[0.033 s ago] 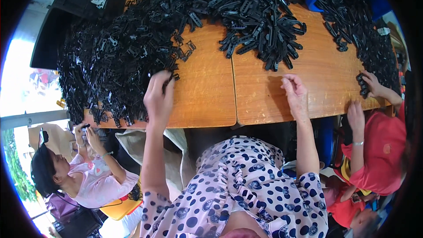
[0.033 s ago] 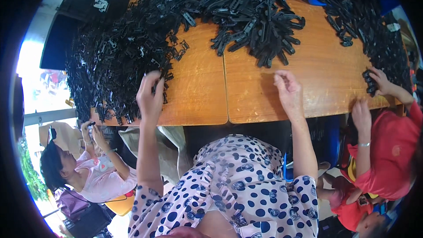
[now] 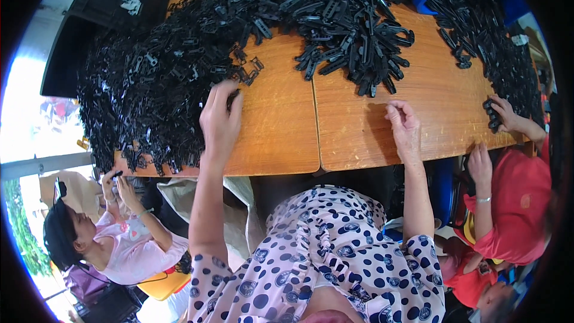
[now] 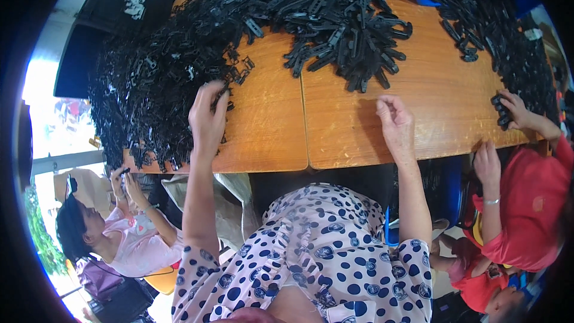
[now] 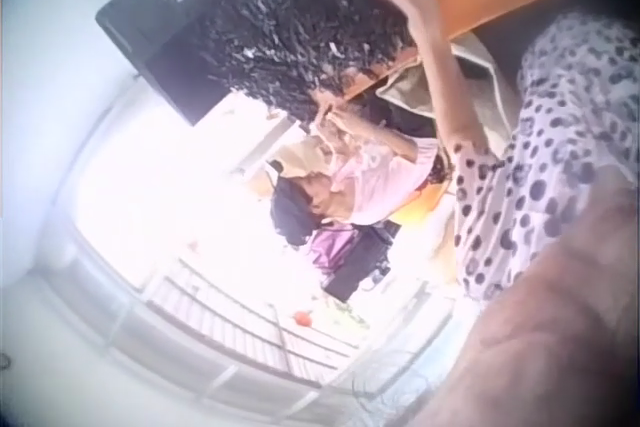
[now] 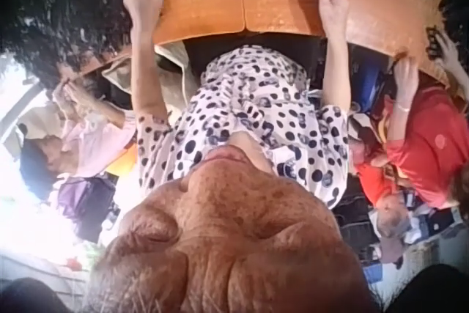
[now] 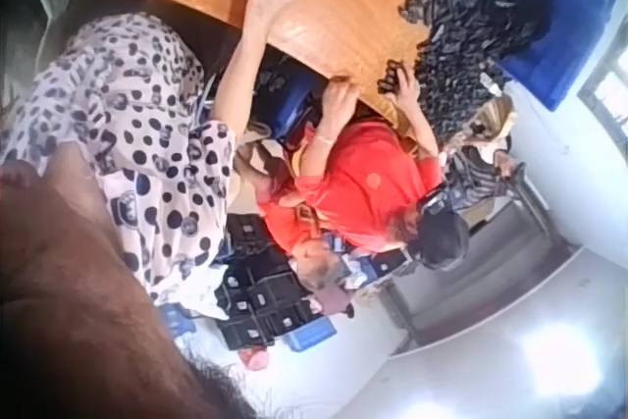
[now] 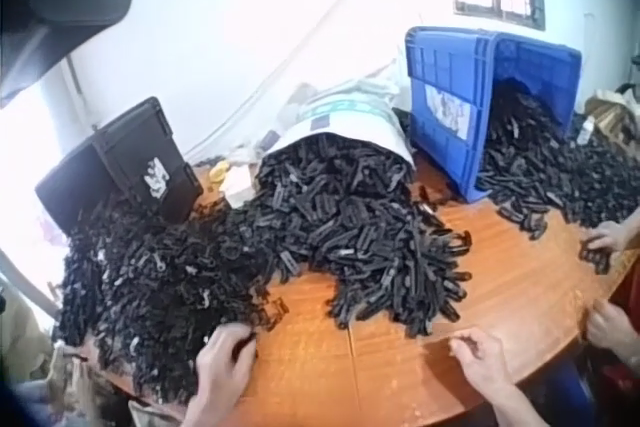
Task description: The person assembles plastic components by hand, fitting pieces together from piles on the table, and later empties a bag of plastic parts onto the work surface and sorts through them.
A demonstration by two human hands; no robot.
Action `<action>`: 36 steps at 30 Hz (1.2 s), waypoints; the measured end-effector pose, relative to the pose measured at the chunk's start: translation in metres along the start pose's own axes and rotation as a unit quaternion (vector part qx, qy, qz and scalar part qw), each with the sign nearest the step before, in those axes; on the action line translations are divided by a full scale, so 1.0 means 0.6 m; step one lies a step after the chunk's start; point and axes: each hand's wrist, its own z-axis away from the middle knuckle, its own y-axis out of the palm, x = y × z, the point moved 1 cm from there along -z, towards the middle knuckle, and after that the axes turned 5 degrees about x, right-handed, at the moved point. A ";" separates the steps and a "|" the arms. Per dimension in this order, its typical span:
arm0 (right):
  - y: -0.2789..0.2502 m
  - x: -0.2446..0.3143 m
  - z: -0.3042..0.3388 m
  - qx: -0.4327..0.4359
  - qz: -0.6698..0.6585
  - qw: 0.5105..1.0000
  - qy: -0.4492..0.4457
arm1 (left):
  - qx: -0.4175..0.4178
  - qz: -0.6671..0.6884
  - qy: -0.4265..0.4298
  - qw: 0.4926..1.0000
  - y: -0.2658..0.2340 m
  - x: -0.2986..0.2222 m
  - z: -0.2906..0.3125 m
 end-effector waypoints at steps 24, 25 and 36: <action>-0.003 0.023 -0.089 -0.058 0.388 0.901 -0.187 | 0.074 0.538 -0.252 0.801 0.170 -0.019 -0.078; 0.000 0.026 -0.079 -0.072 0.343 0.917 -0.192 | 0.074 0.606 -0.265 0.746 0.171 -0.021 -0.061; 0.187 0.080 0.027 0.171 -0.258 0.950 0.035 | 0.047 0.635 -0.253 0.728 0.181 -0.113 0.024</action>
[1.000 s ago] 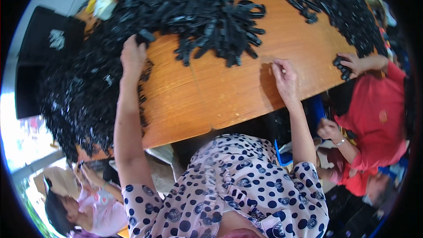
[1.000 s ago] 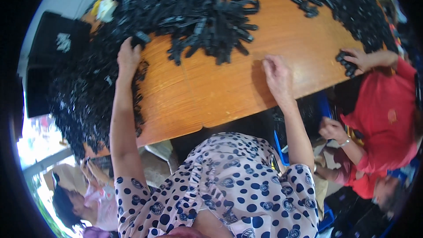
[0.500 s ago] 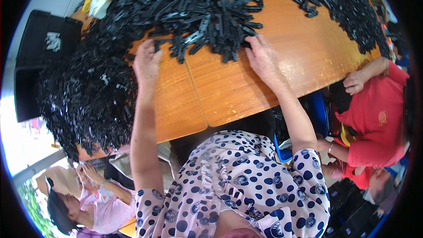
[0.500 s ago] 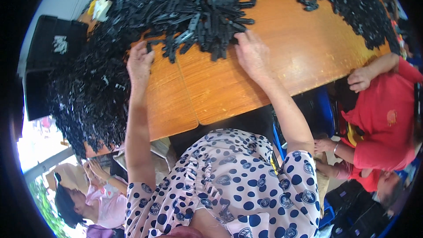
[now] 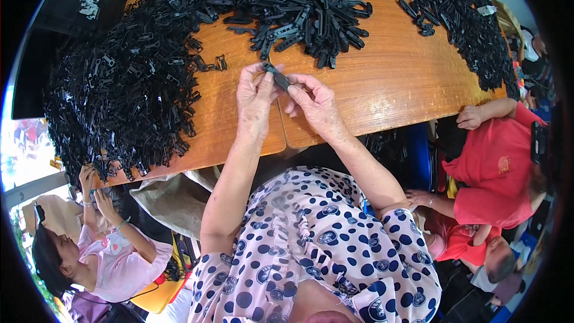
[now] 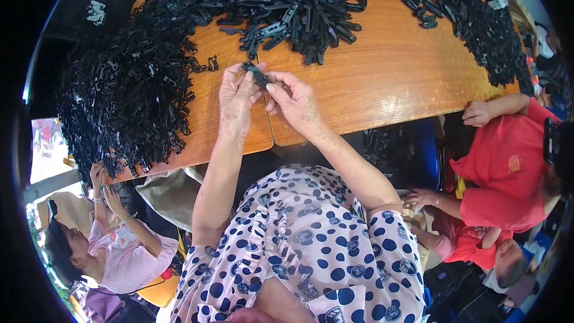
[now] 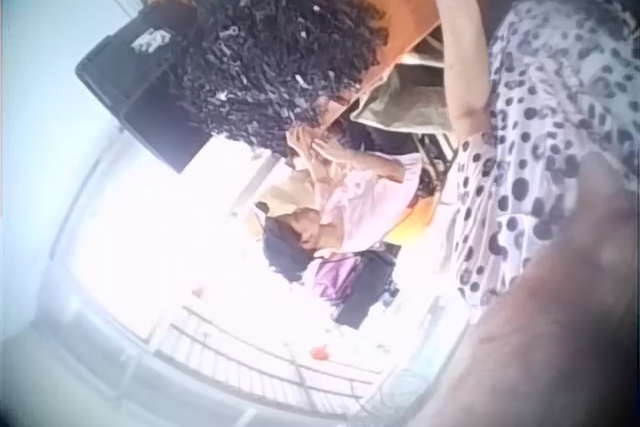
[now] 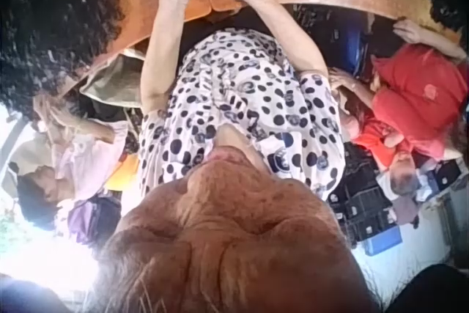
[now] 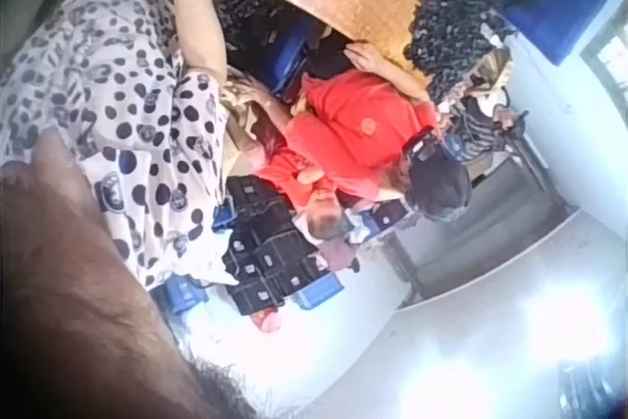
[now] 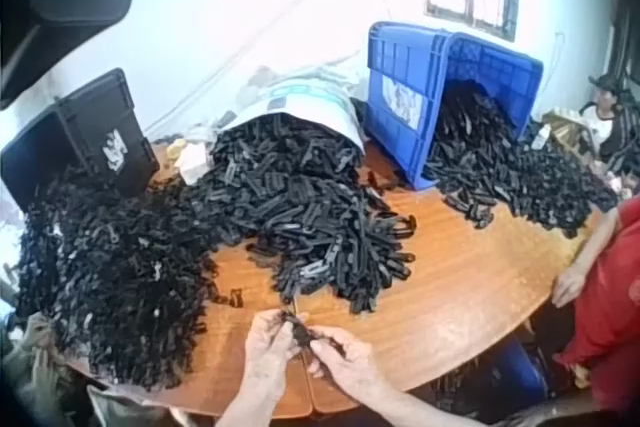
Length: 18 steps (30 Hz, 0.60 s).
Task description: The person assembles plastic components by hand, fitting pieces together from piles on the table, and later empties a bag of plastic parts onto the work surface and sorts through them.
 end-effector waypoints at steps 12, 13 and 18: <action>0.016 -0.004 0.016 -0.016 0.072 0.997 -0.014 | 0.052 -0.086 0.070 0.992 0.002 0.021 0.045; 0.017 -0.008 0.018 -0.025 0.099 0.995 -0.019 | 0.035 -0.080 0.060 0.994 -0.002 0.025 0.043; -0.001 -0.011 0.009 -0.084 0.362 0.916 -0.151 | 0.011 -0.064 0.052 0.997 0.002 0.010 0.042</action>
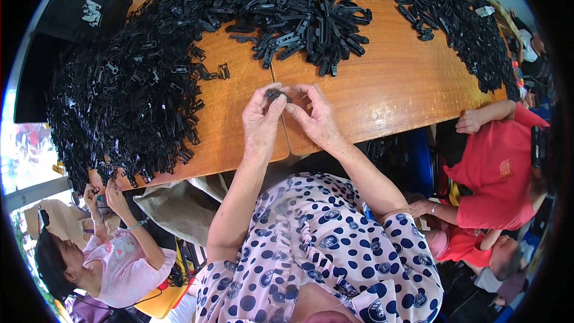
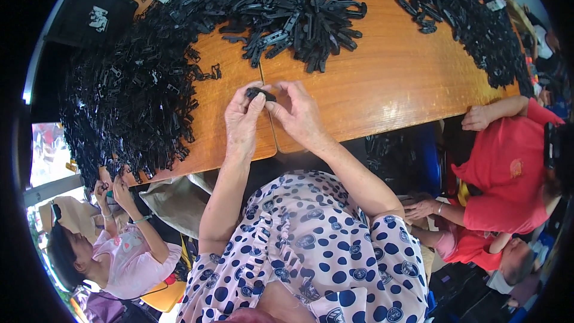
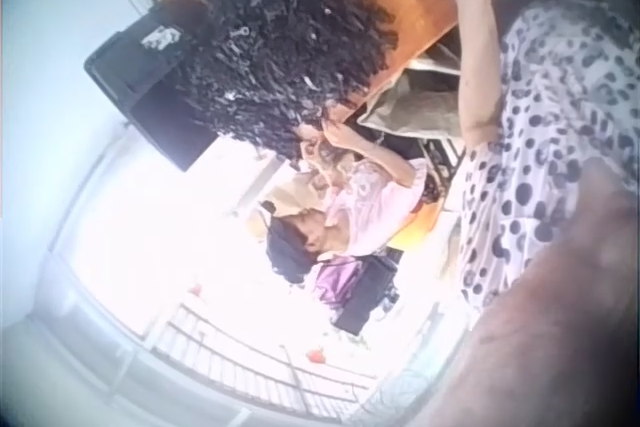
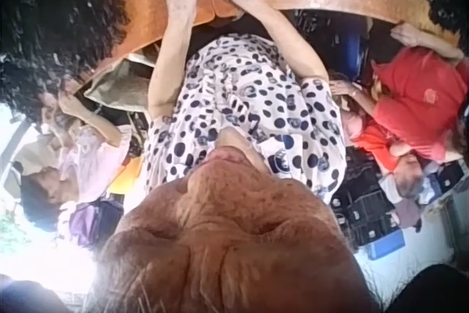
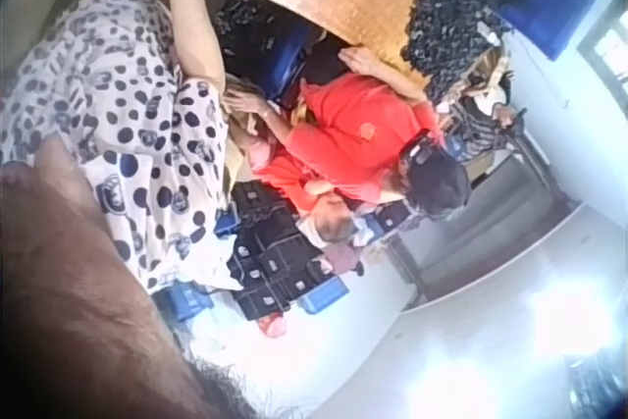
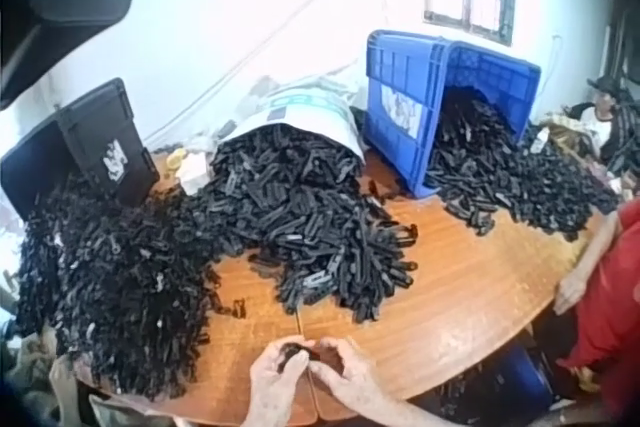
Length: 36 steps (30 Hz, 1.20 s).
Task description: The person assembles plastic components by hand, fitting pieces together from piles on the table, and later empties a bag of plastic parts onto the work surface and sorts through them.
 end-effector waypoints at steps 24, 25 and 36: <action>-0.237 -0.145 -0.142 -0.078 0.389 0.918 -0.009 | -0.016 -0.494 0.036 0.868 0.011 -0.041 -0.190; -0.240 -0.151 -0.146 -0.046 0.390 0.920 -0.008 | 0.015 -0.589 0.110 0.800 0.017 -0.046 -0.200; -0.224 -0.130 -0.114 0.041 0.329 0.943 0.003 | 0.143 -0.769 0.138 0.608 0.048 -0.052 -0.234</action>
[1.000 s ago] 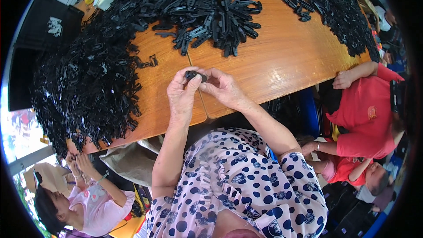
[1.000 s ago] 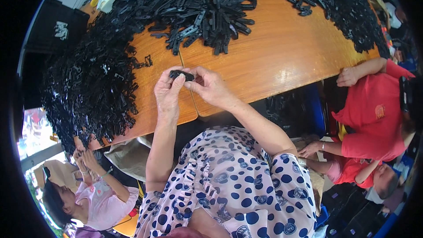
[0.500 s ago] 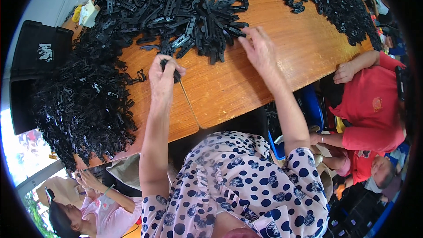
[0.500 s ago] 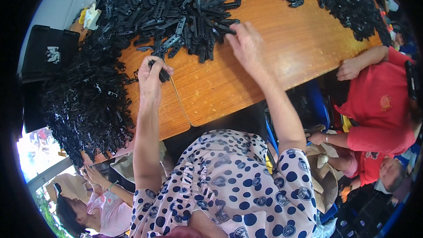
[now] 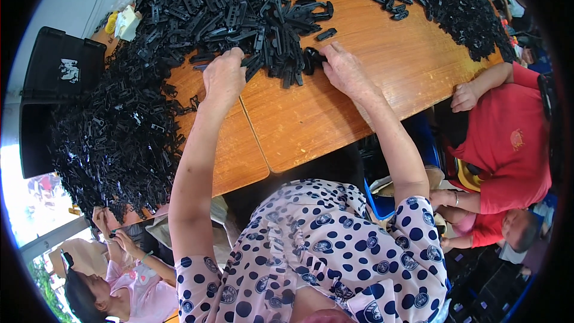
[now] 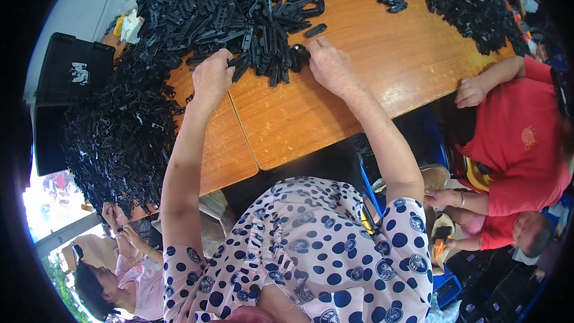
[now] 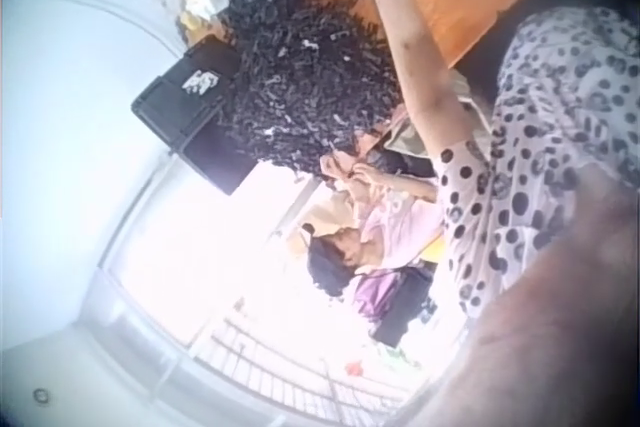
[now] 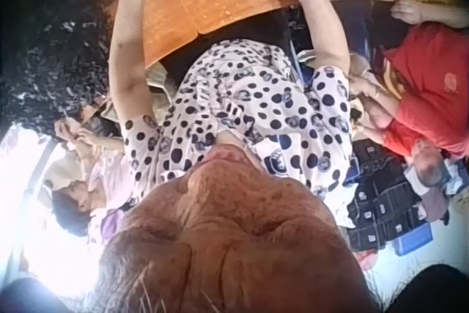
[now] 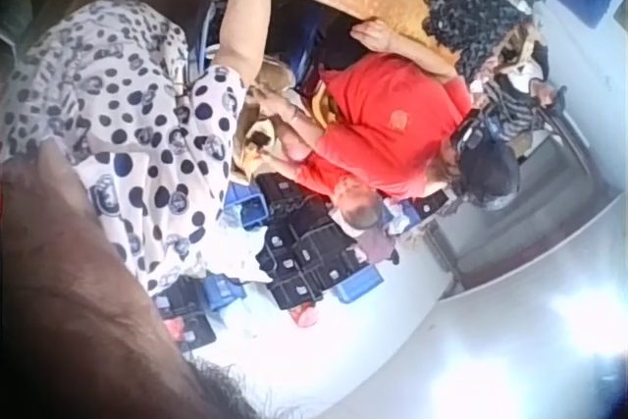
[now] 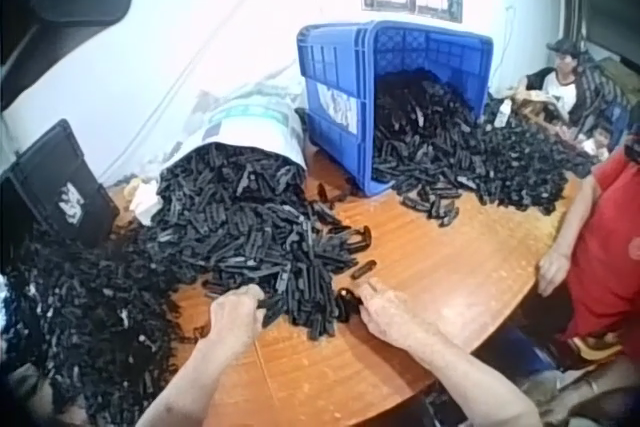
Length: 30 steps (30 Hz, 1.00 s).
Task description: The person assembles plastic components by hand, fitting pieces together from piles on the table, and later empties a bag of plastic parts onto the work surface and sorts through them.
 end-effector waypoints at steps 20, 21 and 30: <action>-0.052 0.022 0.062 0.076 -0.032 0.984 -0.160 | 0.046 0.956 -0.151 0.247 0.088 0.026 0.270; -0.053 0.032 0.063 0.080 0.025 0.983 -0.164 | 0.050 0.957 -0.153 0.239 0.083 0.018 0.274; -0.030 0.010 0.052 0.045 0.027 0.993 -0.102 | -0.044 0.875 -0.212 0.432 0.069 -0.011 0.264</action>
